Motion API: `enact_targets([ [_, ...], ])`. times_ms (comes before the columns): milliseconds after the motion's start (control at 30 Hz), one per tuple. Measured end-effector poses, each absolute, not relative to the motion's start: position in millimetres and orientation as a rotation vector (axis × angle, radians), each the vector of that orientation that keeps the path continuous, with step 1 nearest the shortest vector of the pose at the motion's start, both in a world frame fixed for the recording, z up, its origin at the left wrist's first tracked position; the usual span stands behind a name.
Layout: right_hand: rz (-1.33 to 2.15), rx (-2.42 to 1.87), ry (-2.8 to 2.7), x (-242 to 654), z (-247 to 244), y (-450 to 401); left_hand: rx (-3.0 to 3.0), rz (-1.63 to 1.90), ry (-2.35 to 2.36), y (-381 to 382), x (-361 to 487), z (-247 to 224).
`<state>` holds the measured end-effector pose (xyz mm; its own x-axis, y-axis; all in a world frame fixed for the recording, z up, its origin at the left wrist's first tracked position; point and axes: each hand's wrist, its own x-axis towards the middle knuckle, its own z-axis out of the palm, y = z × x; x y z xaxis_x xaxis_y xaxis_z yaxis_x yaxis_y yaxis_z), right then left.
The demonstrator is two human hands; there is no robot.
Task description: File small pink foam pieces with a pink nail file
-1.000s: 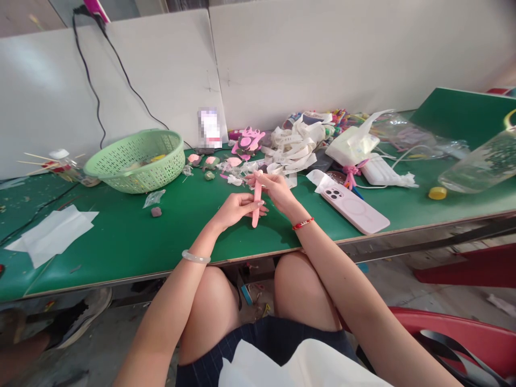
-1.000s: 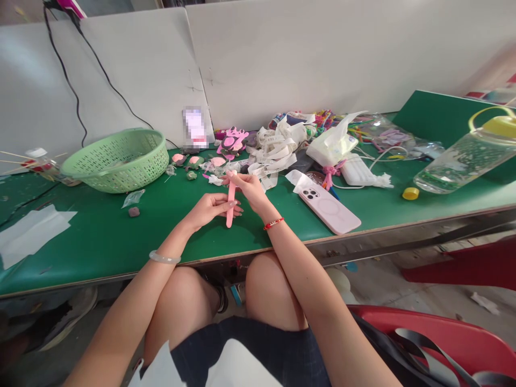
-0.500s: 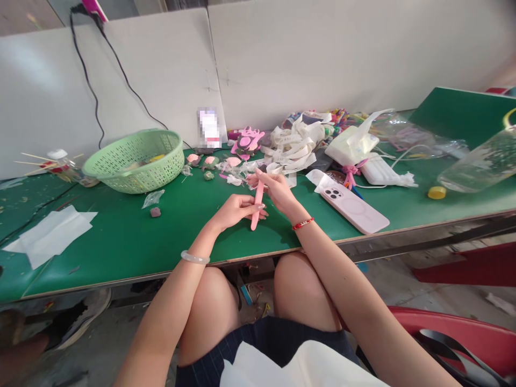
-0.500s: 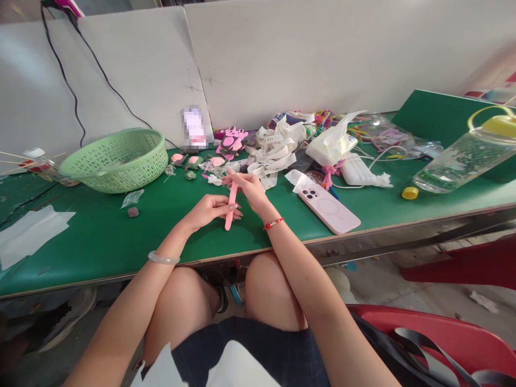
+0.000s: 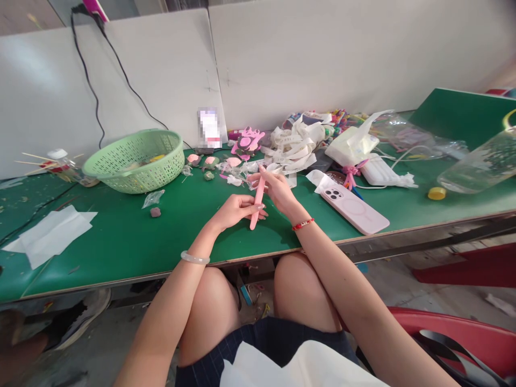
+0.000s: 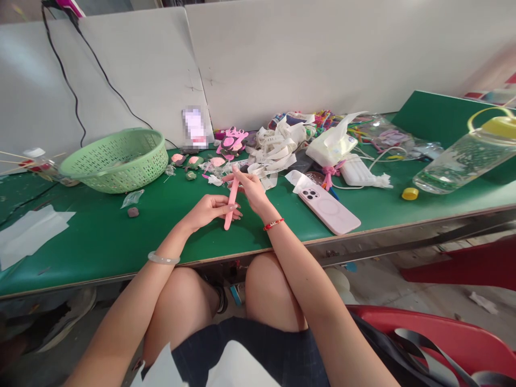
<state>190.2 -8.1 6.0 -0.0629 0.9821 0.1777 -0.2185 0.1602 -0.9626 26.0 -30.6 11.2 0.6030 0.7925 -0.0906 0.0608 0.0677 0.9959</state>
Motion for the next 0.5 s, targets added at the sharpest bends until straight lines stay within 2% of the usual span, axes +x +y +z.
enact_targets([
  [500, 1.207, -0.912, -1.311, 188.3, 6.6, -11.0, 1.425, 0.782, 0.777, -30.1, 26.3, 11.7],
])
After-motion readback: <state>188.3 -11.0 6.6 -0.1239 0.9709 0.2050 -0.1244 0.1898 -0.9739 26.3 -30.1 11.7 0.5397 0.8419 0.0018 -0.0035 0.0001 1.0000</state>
